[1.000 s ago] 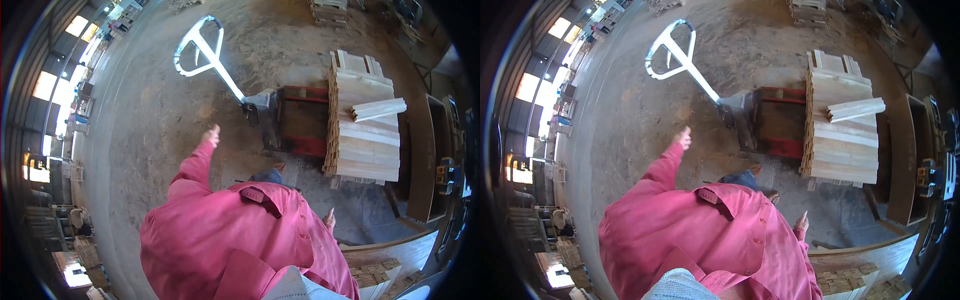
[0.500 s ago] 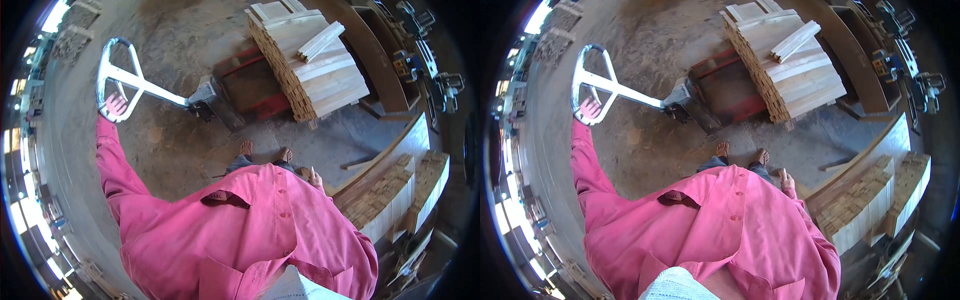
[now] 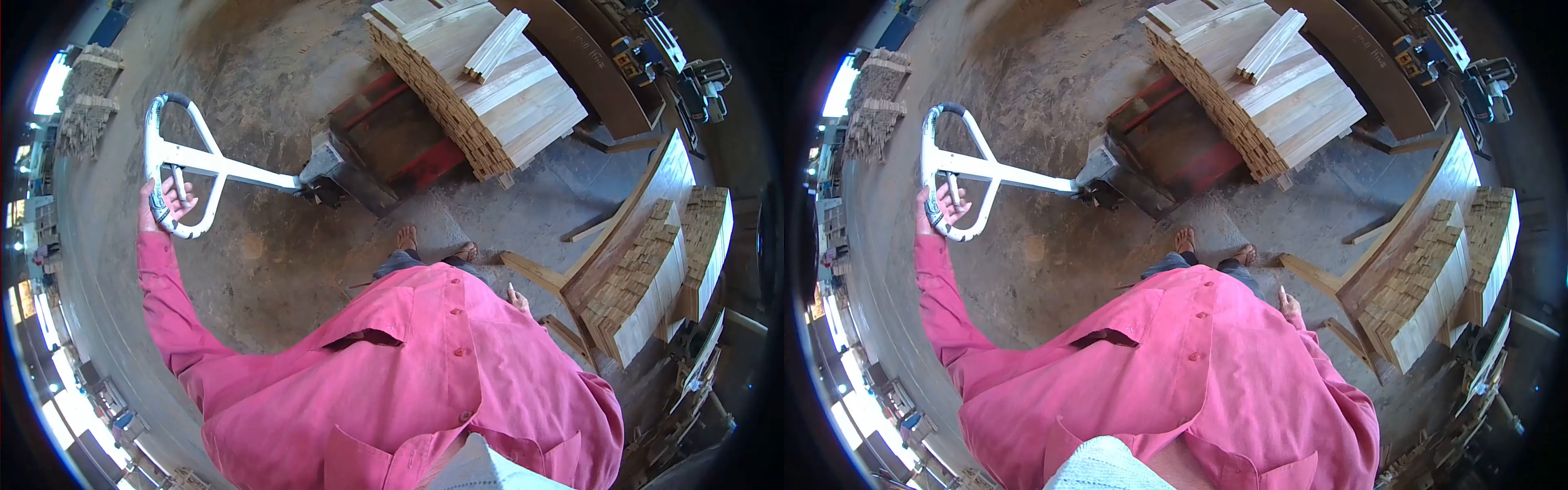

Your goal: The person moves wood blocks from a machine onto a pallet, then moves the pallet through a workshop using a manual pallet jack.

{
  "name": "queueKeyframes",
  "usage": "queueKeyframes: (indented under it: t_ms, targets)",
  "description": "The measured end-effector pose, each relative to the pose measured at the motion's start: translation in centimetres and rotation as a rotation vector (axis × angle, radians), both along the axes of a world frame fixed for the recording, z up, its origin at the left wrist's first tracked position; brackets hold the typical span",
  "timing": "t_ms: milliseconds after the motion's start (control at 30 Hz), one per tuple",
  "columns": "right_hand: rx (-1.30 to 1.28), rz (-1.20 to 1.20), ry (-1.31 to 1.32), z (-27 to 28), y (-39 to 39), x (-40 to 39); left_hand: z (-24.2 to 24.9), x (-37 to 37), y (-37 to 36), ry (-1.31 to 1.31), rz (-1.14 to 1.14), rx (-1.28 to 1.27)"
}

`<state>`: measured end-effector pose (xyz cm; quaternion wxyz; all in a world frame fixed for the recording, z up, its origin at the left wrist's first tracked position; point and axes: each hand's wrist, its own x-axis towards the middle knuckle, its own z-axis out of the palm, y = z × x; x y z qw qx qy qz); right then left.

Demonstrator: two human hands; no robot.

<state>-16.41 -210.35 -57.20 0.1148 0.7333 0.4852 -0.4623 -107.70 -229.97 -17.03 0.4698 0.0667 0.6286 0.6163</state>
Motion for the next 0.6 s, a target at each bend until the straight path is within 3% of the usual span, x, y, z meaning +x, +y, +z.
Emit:
queueKeyframes:
  t_ms: [267, 400, 467, 600]
  targets:
    - [-0.017, 0.033, 0.076, 0.4, 2.1, -4.7, 2.5, 1.8, 1.7, 0.25, 0.13, -0.205]
    - [0.105, 0.043, 0.162, 2.0, 3.2, -6.7, 2.6, 1.9, 2.0, 0.373, 0.105, -0.272]
    - [0.293, 0.059, 0.145, -2.0, 2.8, -5.3, 2.2, 1.2, 2.1, 0.365, 0.051, -0.267]
    - [0.265, 0.008, 0.105, -1.0, 1.5, -5.2, 2.5, 1.4, 2.5, 0.374, 0.109, -0.286]
